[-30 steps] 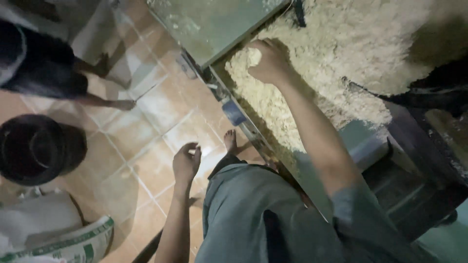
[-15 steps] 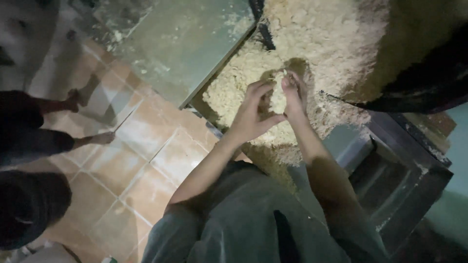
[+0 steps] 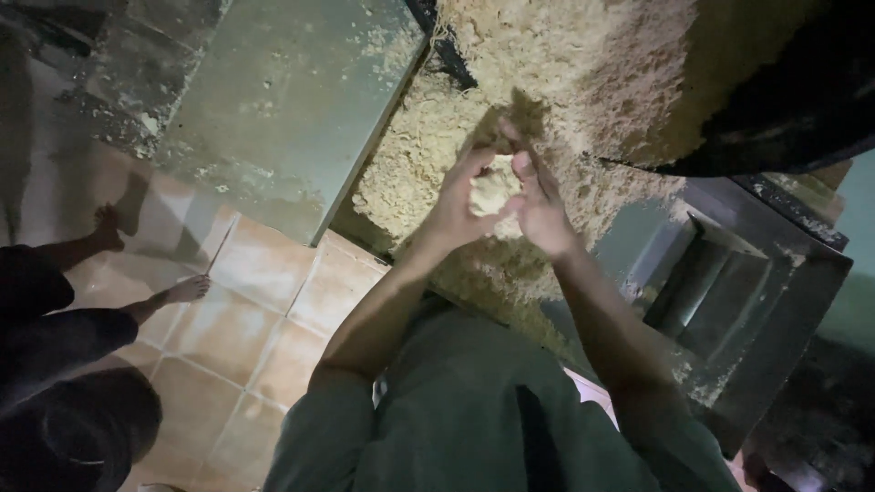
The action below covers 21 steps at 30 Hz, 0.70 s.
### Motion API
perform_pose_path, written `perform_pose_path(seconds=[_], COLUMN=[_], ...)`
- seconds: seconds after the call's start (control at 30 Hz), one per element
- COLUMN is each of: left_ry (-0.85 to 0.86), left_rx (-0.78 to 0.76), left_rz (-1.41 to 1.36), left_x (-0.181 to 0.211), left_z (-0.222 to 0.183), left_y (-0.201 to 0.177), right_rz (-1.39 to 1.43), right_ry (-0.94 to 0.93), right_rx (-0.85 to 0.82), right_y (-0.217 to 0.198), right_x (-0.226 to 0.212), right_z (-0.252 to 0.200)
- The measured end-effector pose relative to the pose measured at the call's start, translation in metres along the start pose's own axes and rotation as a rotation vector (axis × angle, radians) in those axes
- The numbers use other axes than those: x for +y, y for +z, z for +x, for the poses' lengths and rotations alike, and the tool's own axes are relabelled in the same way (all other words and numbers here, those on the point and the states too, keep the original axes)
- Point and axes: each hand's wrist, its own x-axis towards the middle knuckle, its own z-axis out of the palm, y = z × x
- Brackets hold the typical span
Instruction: The person uses both hands to manually break apart and feed a large quantity of a light-colored, fibrous food substance into a processing machine. They repeatedly scoop the material from a pile and push it into the machine's intake chute, occasionally adjusting a wheel on the side of the equipment.
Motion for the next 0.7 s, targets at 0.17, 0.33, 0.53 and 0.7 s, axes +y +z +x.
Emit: perform_pose_path(seconds=[0.17,0.33,0.53,0.7], left_ry=[-0.161,-0.298,-0.478,-0.438], left_rx=[0.024,0.051,0.028,0.128], left_rz=[0.065,0.133,0.263,0.671], left_x=[-0.003,0.012,0.084,0.108], left_z=[0.017,0.027,0.061,0.082], left_y=[-0.011,-0.021,-0.025,-0.019], right_rz=[-0.123,0.082,-0.188,-0.277], right_ry=[0.271,0.100,0.054,-0.046], right_rx=[0.087,0.053,-0.009,0.113], right_y=[-0.006,-0.016,-0.034,-0.028], right_x=[0.014,0.010,0.016,0.017], right_z=[-0.014,-0.006,-0.006,0.005])
